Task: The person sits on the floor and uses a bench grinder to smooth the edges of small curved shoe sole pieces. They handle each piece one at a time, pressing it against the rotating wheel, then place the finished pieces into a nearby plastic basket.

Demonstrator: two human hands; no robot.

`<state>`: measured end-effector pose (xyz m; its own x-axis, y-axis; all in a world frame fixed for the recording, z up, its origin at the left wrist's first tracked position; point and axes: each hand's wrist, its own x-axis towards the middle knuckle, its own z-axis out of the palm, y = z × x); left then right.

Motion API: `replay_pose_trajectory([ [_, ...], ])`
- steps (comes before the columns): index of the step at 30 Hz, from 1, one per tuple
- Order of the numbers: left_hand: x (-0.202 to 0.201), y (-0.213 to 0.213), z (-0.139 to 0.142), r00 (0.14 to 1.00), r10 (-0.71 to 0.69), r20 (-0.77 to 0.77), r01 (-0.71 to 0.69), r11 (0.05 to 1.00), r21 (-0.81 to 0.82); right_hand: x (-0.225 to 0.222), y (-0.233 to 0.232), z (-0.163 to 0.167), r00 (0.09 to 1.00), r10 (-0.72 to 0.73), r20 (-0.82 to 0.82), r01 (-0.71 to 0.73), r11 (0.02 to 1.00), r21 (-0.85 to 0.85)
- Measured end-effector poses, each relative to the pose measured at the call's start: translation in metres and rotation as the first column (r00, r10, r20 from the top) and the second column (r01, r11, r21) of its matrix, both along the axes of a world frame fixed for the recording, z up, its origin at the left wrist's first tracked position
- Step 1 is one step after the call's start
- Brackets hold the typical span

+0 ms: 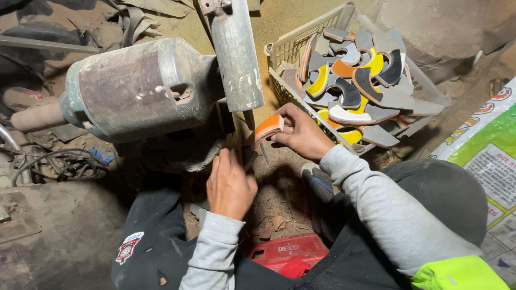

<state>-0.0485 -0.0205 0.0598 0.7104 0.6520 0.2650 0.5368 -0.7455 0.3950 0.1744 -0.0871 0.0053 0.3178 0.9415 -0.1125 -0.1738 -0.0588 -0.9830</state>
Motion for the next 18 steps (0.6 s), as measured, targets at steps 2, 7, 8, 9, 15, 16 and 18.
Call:
replay_pose_trajectory([
  [2,0.003,-0.006,-0.004,0.999,0.010,-0.038,-0.012,0.999,-0.035,0.004,-0.002,0.007,0.999,0.012,0.047,-0.010,1.000,-0.023],
  [7,0.006,-0.001,-0.018,0.983,-0.046,0.176,0.074,0.985,-0.155,0.013,-0.004,0.026,0.980,0.046,0.191,-0.029,0.995,-0.091],
  [8,0.007,0.001,-0.021,0.961,-0.070,0.267,0.126,0.972,-0.199,0.015,-0.003,0.030,0.970,0.046,0.239,-0.029,0.997,-0.076],
  [9,0.008,0.002,-0.024,0.947,-0.026,0.321,0.164,0.896,-0.412,0.016,-0.001,0.034,0.957,0.047,0.287,-0.031,0.998,-0.061],
  [15,0.022,0.016,-0.036,0.896,0.304,0.323,0.219,0.330,-0.918,0.019,0.010,0.054,0.992,-0.005,0.125,0.023,0.989,-0.147],
  [16,0.024,0.018,-0.038,0.876,0.346,0.337,0.216,0.345,-0.914,0.018,0.013,0.056,0.976,-0.021,0.217,0.057,0.985,-0.164],
  [18,0.026,0.022,-0.043,0.831,0.446,0.331,0.238,0.252,-0.938,0.015,0.018,0.059,0.918,-0.046,0.393,0.130,0.973,-0.190],
])
